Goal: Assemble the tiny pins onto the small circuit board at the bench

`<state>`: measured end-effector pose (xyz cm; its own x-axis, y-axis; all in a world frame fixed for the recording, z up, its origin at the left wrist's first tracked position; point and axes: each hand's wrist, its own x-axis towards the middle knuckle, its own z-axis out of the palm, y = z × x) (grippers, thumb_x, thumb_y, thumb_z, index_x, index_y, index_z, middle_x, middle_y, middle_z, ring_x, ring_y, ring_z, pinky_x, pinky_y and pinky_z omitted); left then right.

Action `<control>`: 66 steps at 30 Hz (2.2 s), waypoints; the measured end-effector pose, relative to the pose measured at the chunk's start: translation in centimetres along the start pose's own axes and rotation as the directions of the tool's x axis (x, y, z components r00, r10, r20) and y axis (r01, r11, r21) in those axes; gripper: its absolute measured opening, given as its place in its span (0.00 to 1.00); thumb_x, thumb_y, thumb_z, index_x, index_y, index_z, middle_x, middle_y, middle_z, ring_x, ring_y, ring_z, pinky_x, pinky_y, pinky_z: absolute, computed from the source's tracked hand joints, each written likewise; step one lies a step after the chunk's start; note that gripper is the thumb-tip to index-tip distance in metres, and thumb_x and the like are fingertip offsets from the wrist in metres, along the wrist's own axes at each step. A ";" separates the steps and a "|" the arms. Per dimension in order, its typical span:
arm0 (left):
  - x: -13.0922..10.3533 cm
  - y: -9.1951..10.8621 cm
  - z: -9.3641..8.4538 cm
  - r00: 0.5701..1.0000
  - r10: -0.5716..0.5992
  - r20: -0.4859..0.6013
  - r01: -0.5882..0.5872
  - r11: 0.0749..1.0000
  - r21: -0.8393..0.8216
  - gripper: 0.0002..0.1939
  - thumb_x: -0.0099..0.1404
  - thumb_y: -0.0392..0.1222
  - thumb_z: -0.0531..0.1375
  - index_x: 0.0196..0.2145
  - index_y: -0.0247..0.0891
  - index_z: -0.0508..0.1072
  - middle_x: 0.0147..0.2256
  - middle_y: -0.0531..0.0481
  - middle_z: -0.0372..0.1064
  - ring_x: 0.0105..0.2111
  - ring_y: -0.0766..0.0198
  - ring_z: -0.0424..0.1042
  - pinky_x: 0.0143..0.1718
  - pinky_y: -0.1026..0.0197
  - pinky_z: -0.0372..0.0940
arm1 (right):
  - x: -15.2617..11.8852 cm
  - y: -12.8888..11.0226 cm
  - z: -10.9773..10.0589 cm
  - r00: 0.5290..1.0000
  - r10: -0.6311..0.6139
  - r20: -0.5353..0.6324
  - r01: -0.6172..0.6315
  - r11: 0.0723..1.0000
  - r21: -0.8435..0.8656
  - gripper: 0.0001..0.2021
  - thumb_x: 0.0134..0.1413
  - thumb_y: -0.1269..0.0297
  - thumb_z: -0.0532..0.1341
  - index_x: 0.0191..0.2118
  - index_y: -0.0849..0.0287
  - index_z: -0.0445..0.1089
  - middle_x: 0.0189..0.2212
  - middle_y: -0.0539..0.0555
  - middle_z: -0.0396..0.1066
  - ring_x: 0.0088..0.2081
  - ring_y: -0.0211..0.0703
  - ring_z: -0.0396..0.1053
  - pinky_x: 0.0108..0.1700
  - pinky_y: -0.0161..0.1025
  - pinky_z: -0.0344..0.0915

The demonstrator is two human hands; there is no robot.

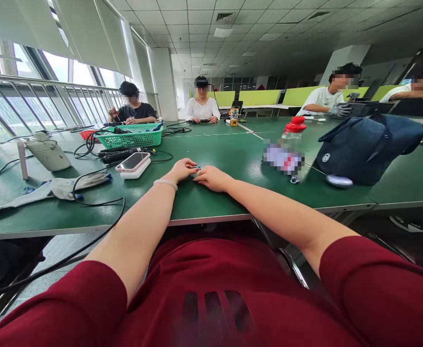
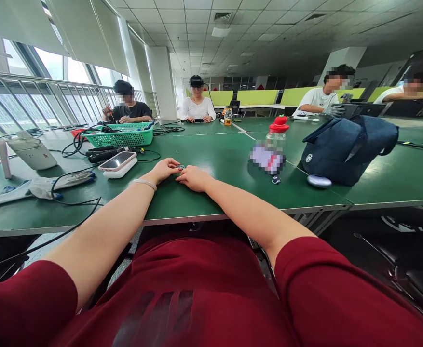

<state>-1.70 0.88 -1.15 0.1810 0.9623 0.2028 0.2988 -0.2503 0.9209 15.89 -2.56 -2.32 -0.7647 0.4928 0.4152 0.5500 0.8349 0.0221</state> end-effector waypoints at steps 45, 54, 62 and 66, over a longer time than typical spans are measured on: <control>-1.7 1.3 1.5 0.982 -0.053 0.179 0.068 0.994 -0.080 0.19 0.36 0.37 0.74 0.25 0.35 0.71 0.23 0.51 0.73 0.29 0.62 0.72 0.42 0.55 0.65 | -2.0 -0.2 -1.6 0.730 0.662 -0.170 -0.561 0.722 0.405 0.09 0.55 0.70 0.58 0.37 0.59 0.76 0.33 0.52 0.77 0.35 0.38 0.73 0.45 0.37 0.67; -1.6 1.2 1.0 0.985 -0.013 0.174 0.020 0.999 -0.043 0.19 0.36 0.40 0.74 0.26 0.35 0.74 0.24 0.51 0.72 0.28 0.64 0.69 0.39 0.57 0.61 | -2.0 -0.7 -1.9 0.777 0.611 -0.153 -0.520 0.760 0.390 0.09 0.53 0.70 0.61 0.39 0.58 0.77 0.35 0.52 0.78 0.37 0.40 0.74 0.46 0.38 0.67; -1.5 1.4 0.9 0.977 -0.038 0.210 0.058 0.994 -0.088 0.17 0.36 0.39 0.74 0.25 0.35 0.73 0.23 0.53 0.70 0.26 0.66 0.66 0.35 0.59 0.59 | -1.9 -0.6 -1.7 0.801 0.572 -0.177 -0.500 0.801 0.330 0.09 0.55 0.69 0.60 0.39 0.56 0.78 0.33 0.51 0.78 0.36 0.40 0.74 0.45 0.37 0.67; -1.5 1.6 0.9 0.974 -0.060 0.217 0.087 0.989 -0.119 0.18 0.36 0.36 0.74 0.26 0.35 0.73 0.22 0.53 0.69 0.26 0.67 0.65 0.33 0.60 0.58 | -1.9 -0.8 -1.9 0.807 0.560 -0.190 -0.502 0.819 0.278 0.10 0.56 0.69 0.59 0.40 0.56 0.78 0.34 0.52 0.78 0.38 0.41 0.74 0.46 0.37 0.66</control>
<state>-0.68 -1.09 -0.28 0.3615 0.9297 0.0702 0.1998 -0.1507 0.9682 17.56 -4.67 -1.42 -0.2454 0.8181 0.5201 0.7409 0.5042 -0.4436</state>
